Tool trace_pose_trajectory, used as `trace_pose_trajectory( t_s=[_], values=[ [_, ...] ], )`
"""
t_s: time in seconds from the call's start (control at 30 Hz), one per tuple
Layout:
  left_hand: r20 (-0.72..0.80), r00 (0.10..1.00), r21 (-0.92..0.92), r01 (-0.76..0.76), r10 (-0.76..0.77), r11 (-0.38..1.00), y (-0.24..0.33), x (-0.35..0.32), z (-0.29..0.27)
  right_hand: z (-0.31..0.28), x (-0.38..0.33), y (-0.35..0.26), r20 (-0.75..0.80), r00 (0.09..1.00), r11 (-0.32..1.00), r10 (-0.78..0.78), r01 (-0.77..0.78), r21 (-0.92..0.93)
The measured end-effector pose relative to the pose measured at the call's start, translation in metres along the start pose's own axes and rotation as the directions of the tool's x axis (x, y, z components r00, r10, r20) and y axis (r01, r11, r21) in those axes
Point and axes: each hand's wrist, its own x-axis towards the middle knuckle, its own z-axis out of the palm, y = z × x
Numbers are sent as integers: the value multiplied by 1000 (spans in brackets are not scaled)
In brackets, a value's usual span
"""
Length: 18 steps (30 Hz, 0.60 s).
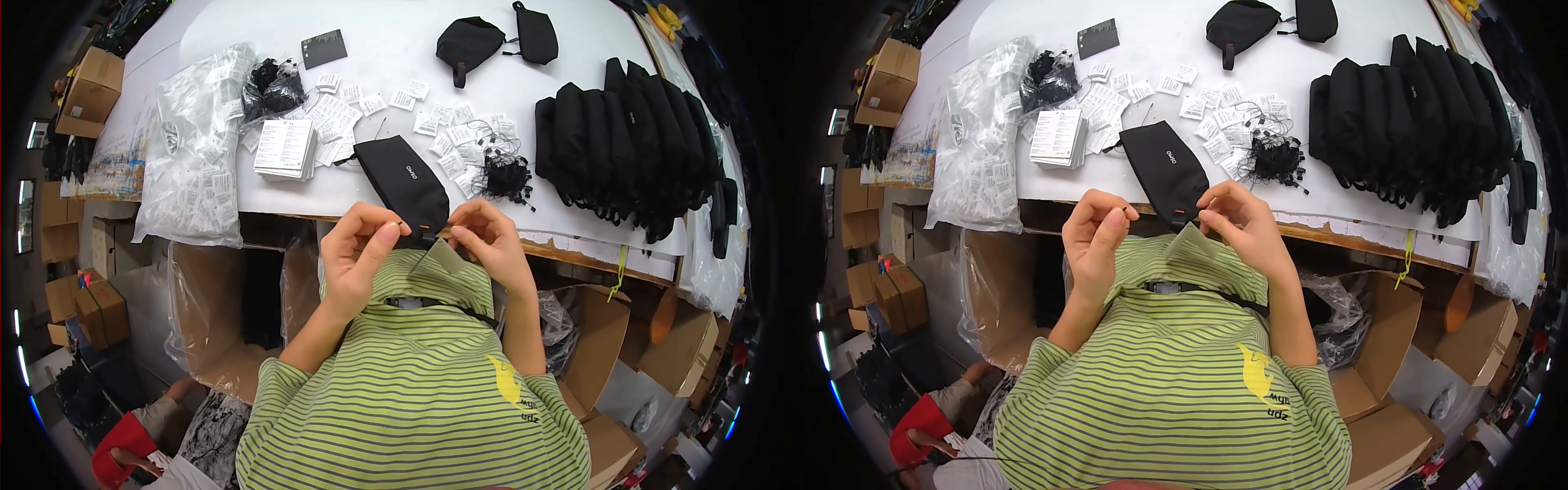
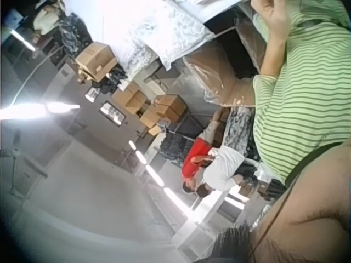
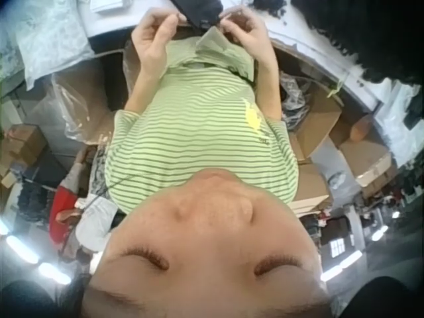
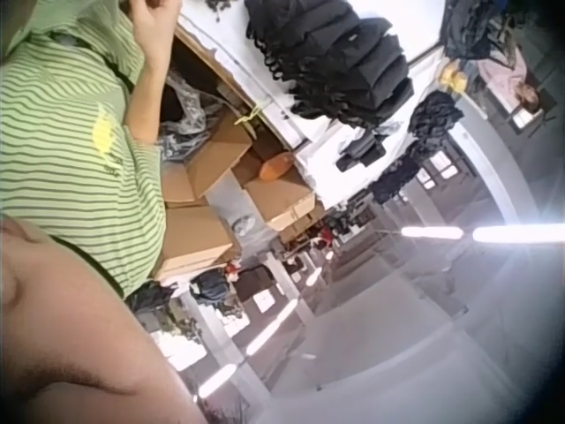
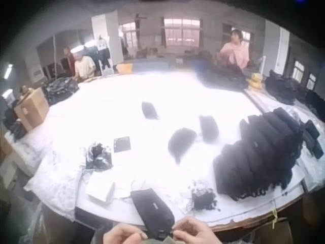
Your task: Placing silica gel packets and instruction cards into small black zipper pouches.
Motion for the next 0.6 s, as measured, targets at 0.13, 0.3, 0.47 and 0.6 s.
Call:
trace_pose_trajectory(
  t_s=[0.13, 0.3, 0.47, 0.6],
  values=[
    [60, 994, -22, 95, -94, 995, 2, -1, 4, -8, -9, -10, 194, 980, 871, -49, -53, 488],
    [249, 957, 170, 108, -148, 980, 1, -1, 12, 10, -11, -14, 111, 993, 873, -46, -14, 488],
    [259, 953, 341, 60, -155, 938, 2, 1, 15, 30, -12, -20, -106, 988, 948, -113, 140, 287],
    [257, 960, 413, -3, -113, 911, -1, 1, 14, 34, -10, -15, -135, 963, 964, -232, 246, 98]
  ],
)
